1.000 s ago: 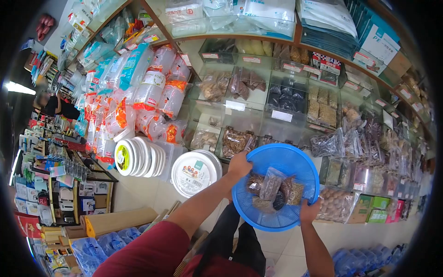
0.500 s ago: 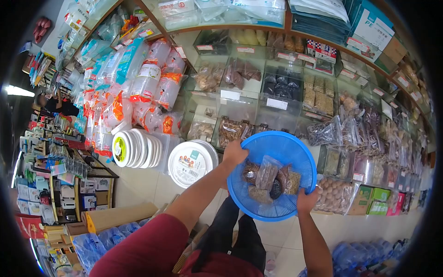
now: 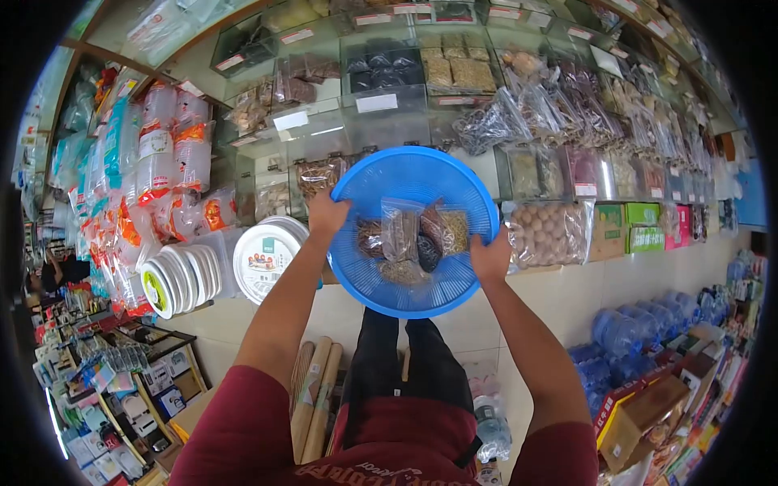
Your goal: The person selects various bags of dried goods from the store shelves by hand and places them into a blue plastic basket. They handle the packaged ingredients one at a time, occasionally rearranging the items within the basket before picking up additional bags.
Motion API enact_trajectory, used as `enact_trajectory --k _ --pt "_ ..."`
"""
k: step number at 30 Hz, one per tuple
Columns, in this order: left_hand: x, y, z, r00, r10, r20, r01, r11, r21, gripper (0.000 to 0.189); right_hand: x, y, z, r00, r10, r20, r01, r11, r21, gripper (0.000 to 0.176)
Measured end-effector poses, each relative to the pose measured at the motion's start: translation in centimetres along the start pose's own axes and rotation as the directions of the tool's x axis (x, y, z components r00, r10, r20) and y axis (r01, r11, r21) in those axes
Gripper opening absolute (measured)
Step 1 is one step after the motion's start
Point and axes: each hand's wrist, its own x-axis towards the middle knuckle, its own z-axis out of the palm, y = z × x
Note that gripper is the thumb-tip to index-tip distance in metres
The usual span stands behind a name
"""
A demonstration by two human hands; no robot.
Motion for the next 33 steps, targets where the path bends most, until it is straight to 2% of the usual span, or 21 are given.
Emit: enact_trajectory --k 6,10,13,20,28,31,33 --pt "-0.4 0.7 -0.4 0.999 -0.034 0.017 0.035 0.999 -0.029 0.034 0.0 -0.3 -0.2 1.000 0.002 0.001 -0.001 1.000 -0.004 0.031" --pt "-1.0 1.2 -0.8 1.000 -0.014 0.023 0.015 1.000 -0.021 0.034 -0.4 -0.9 -0.6 0.996 0.077 0.042 -0.076 0.997 -0.018 0.033" --pt "-0.9 1.4 -0.9 1.000 -0.030 0.000 0.030 0.999 -0.024 0.033 -0.3 -1.1 -0.5 0.999 0.033 0.017 -0.034 0.999 0.031 0.030" --pt "-0.4 0.8 -0.7 0.999 -0.045 0.025 0.046 0.999 -0.019 0.033 -0.4 -1.3 -0.2 0.999 0.051 -0.014 -0.051 0.999 0.019 0.029" --pt "-0.1 0.4 -0.5 0.997 -0.059 0.058 0.059 0.998 -0.003 0.038 -0.3 -1.3 0.1 0.992 0.075 -0.097 -0.082 0.994 -0.066 0.027" --pt "0.0 0.5 -0.5 0.997 -0.053 0.064 0.054 0.998 -0.010 0.038 -0.3 -1.9 -0.3 0.991 0.132 -0.035 -0.135 0.987 -0.087 0.035" --pt "0.0 0.6 -0.5 0.998 -0.035 0.047 0.035 0.999 -0.015 0.032 -0.4 -1.8 -0.1 0.992 0.110 -0.057 -0.115 0.988 -0.106 0.035"
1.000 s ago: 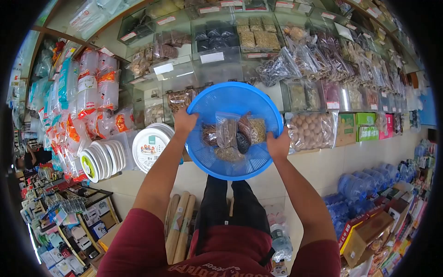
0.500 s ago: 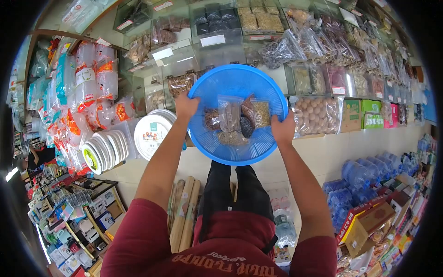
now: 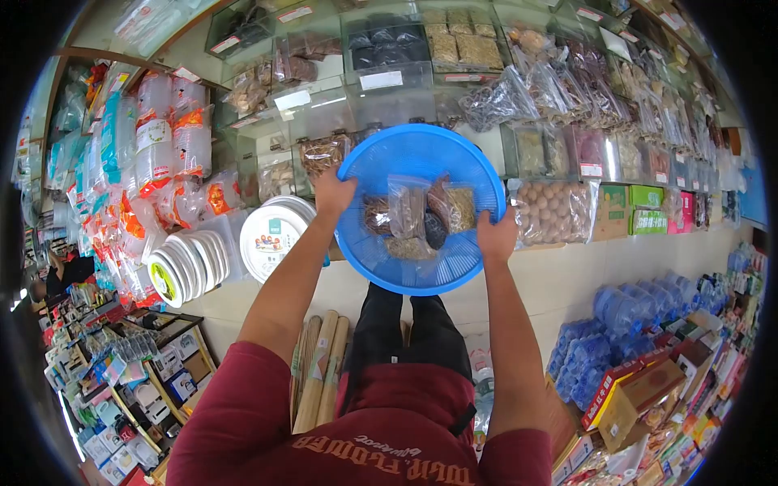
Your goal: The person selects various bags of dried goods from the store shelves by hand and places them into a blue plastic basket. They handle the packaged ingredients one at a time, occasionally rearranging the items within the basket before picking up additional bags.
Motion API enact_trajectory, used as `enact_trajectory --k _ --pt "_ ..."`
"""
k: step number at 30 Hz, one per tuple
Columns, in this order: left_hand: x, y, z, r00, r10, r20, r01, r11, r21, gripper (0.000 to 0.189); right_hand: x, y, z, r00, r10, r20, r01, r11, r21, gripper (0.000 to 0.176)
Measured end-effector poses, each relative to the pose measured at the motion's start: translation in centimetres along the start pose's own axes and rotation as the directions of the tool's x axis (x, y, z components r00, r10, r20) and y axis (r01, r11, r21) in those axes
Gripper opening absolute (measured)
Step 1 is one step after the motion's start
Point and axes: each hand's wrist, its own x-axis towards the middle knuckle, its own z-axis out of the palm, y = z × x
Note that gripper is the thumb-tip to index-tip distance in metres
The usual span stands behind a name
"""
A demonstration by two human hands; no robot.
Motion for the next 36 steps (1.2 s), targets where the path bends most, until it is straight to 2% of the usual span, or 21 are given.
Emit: enact_trajectory --k 8,10,17,23,27,30,36 --pt "-0.1 0.3 -0.4 0.999 -0.034 0.039 0.035 0.999 -0.031 0.032 -0.4 -0.6 -0.1 0.999 -0.014 -0.036 0.014 1.000 -0.017 0.031" --pt "-0.1 0.4 -0.2 0.998 -0.037 0.045 0.039 0.998 -0.041 0.032 -0.3 -0.1 0.1 0.997 -0.053 -0.060 0.056 0.997 0.057 0.030" --pt "-0.1 0.1 -0.1 0.999 -0.016 0.034 0.017 1.000 -0.025 0.031 -0.3 -0.1 0.1 1.000 -0.025 -0.019 0.024 1.000 -0.005 0.031" --pt "-0.4 -0.4 0.0 0.999 -0.045 -0.019 0.045 0.999 -0.016 0.033 -0.3 -0.1 0.4 0.996 -0.091 -0.018 0.090 0.995 -0.053 0.030" --pt "-0.4 0.3 -0.6 0.997 -0.077 0.000 0.077 0.997 -0.003 0.034 0.1 0.6 0.7 0.997 -0.081 0.000 0.081 0.997 0.006 0.030" --pt "-0.1 0.0 -0.2 0.999 -0.043 0.022 0.044 0.997 -0.069 0.034 -0.1 0.3 0.4 0.998 -0.066 -0.021 0.066 0.998 -0.002 0.030" --pt "0.2 -0.5 0.0 0.999 -0.030 0.035 0.032 0.996 -0.078 0.033 -0.3 -0.2 0.4 0.998 -0.053 -0.012 0.053 0.998 -0.028 0.030"
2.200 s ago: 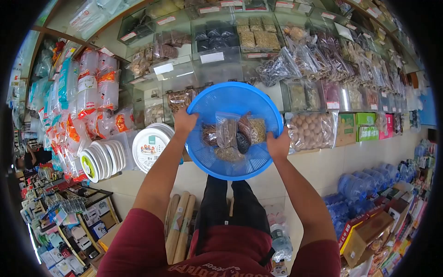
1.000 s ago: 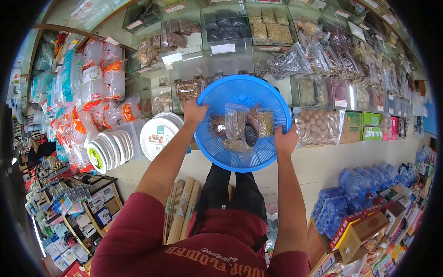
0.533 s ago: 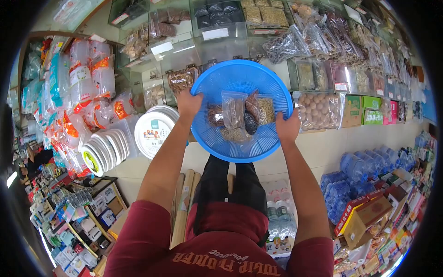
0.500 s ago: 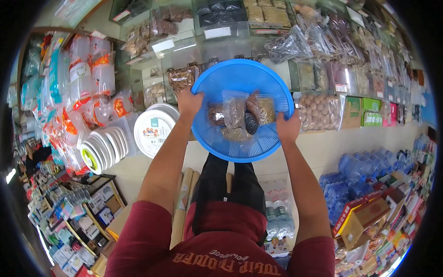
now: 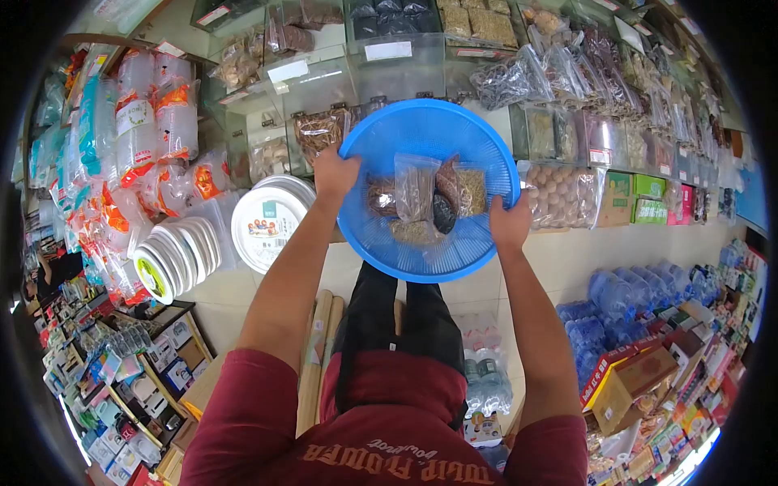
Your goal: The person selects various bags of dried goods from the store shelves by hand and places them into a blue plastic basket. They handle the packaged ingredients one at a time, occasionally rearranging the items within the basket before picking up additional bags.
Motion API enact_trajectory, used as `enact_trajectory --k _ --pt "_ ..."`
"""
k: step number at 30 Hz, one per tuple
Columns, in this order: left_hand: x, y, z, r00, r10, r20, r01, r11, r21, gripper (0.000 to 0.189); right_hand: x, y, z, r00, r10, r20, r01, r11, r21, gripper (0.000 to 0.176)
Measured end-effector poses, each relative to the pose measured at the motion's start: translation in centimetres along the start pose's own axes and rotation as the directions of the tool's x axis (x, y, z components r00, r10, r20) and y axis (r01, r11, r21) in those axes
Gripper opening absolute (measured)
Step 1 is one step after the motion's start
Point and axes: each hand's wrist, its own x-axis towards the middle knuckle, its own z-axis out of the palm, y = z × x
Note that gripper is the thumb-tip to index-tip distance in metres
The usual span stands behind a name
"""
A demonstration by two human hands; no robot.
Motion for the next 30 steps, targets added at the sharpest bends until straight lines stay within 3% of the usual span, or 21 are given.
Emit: enact_trajectory --k 7,9,19,21,22,23,24,25,26,27,28,29,30 --pt "0.0 -0.5 -0.1 1.000 -0.005 -0.019 0.004 0.999 -0.032 0.032 0.3 1.3 0.7 1.000 -0.026 -0.012 0.025 0.994 -0.103 0.035" --pt "-0.1 -0.7 -0.1 0.998 0.059 -0.035 -0.062 0.995 -0.081 0.031 0.3 1.1 0.8 1.000 -0.018 0.000 0.018 0.995 -0.098 0.036" --pt "0.0 -1.0 -0.8 0.998 -0.022 0.053 0.028 0.993 -0.115 0.028 -0.2 -0.4 1.0 0.997 -0.080 0.014 0.082 0.978 -0.191 0.038" --pt "-0.4 -0.9 -0.9 0.999 0.052 -0.004 -0.052 0.988 -0.148 0.029 0.0 0.5 0.9 0.995 -0.096 -0.006 0.093 0.973 -0.211 0.041" --pt "-0.6 -1.0 -0.7 0.982 0.132 -0.136 -0.159 0.965 -0.207 0.024 -0.1 0.4 0.8 0.993 -0.114 -0.007 0.110 0.971 -0.212 0.046" --pt "-0.7 -0.9 -0.4 0.982 0.142 -0.126 -0.168 0.959 -0.226 0.024 0.0 0.3 0.7 0.993 -0.116 -0.026 0.107 0.968 -0.228 0.046" --pt "-1.1 -0.5 -1.2 0.886 0.313 -0.342 -0.384 0.909 -0.163 0.022 0.0 0.0 0.7 0.997 -0.076 -0.004 0.073 0.968 -0.242 0.048" --pt "-1.7 -0.3 -1.8 0.716 0.456 -0.529 -0.563 0.825 -0.052 0.021 -0.2 -0.2 0.6 0.999 -0.034 0.022 0.038 0.967 -0.253 0.050" --pt "-2.1 -0.6 -1.9 0.606 0.616 -0.504 -0.724 0.690 -0.028 0.021 -0.3 -0.6 0.5 0.999 -0.017 0.035 0.024 0.978 -0.205 0.052" --pt "-3.0 -1.1 -2.0 0.602 0.618 -0.505 -0.726 0.687 -0.024 0.021 -0.1 -0.5 0.4 0.999 -0.018 0.033 0.025 0.979 -0.201 0.052" --pt "-4.2 -1.5 -1.8 0.491 0.810 -0.320 -0.861 0.508 -0.035 0.020 0.1 0.1 0.4 0.998 -0.025 0.057 0.032 0.992 -0.120 0.052" --pt "-5.7 -1.9 -1.4 0.320 0.939 -0.123 -0.946 0.310 -0.095 0.019 0.0 0.8 0.4 0.996 -0.028 0.081 0.031 0.999 -0.042 0.052" --pt "-7.5 -1.8 -0.7 0.305 0.943 0.133 -0.936 0.322 -0.139 0.018 -0.5 1.6 0.3 0.997 -0.014 0.079 0.018 0.999 -0.044 0.052"
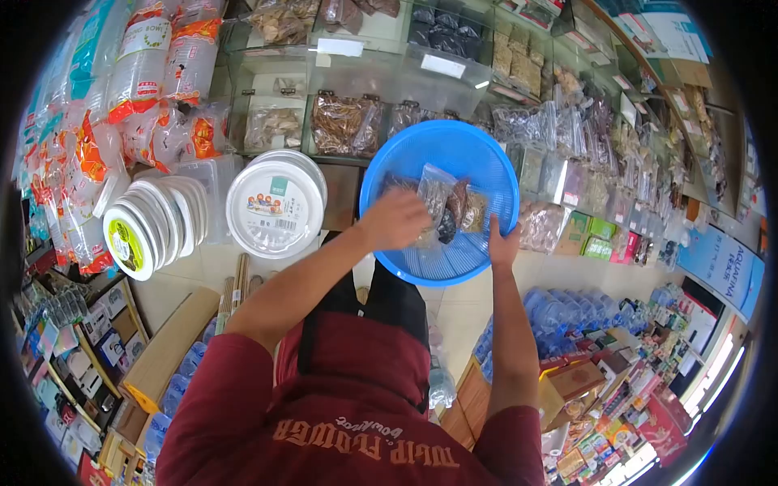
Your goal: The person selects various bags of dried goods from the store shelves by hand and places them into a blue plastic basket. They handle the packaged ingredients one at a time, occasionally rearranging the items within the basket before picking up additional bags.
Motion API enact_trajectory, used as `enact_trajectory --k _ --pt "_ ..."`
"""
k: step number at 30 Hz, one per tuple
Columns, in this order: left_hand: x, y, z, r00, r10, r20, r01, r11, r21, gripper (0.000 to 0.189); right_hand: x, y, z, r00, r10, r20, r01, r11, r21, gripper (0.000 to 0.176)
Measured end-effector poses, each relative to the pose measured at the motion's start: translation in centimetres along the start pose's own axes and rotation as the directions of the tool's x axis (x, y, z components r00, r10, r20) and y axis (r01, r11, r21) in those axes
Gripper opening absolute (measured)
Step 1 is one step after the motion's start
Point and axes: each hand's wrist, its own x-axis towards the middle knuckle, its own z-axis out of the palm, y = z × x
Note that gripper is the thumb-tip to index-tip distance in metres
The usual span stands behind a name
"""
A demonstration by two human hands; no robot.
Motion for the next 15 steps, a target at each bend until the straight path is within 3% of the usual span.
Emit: enact_trajectory --k 1,4,6,8,10,11,13,15 --pt "-0.3 1.8 1.1 0.967 -0.010 0.253 0.021 0.999 -0.040 0.018 -0.4 0.6 0.0 0.999 0.024 0.021 -0.026 0.996 0.084 0.051" --pt "-1.7 4.8 4.9 0.929 0.058 0.366 -0.057 0.998 -0.014 0.016 -1.1 0.6 -0.1 0.996 0.055 0.074 -0.070 0.971 0.230 0.049" --pt "-0.9 6.1 6.1 0.773 -0.293 0.562 0.245 0.956 0.161 0.015 -1.7 0.4 -0.5 0.992 0.083 0.090 -0.106 0.951 0.290 0.048" --pt "-0.4 5.5 7.4 0.744 -0.346 0.571 0.277 0.938 0.208 0.014 -2.1 0.4 -1.1 0.989 -0.007 0.146 -0.044 0.937 0.346 0.045" --pt "0.5 5.3 7.7 0.698 -0.439 0.566 0.339 0.899 0.279 0.015 -2.0 1.3 -1.8 0.981 0.006 0.196 -0.070 0.943 0.326 0.044" --pt "0.7 5.3 7.6 0.702 -0.428 0.570 0.312 0.904 0.293 0.015 -1.7 1.7 -2.0 0.966 0.008 0.257 -0.086 0.952 0.293 0.042" --pt "0.6 5.2 7.1 0.720 -0.285 0.632 0.101 0.945 0.311 0.015 -1.7 2.2 -2.3 0.958 0.062 0.280 -0.146 0.946 0.290 0.042" --pt "0.7 5.0 7.6 0.714 -0.286 0.639 0.084 0.941 0.328 0.014 -2.0 2.8 -2.2 0.944 0.109 0.311 -0.202 0.937 0.285 0.041"
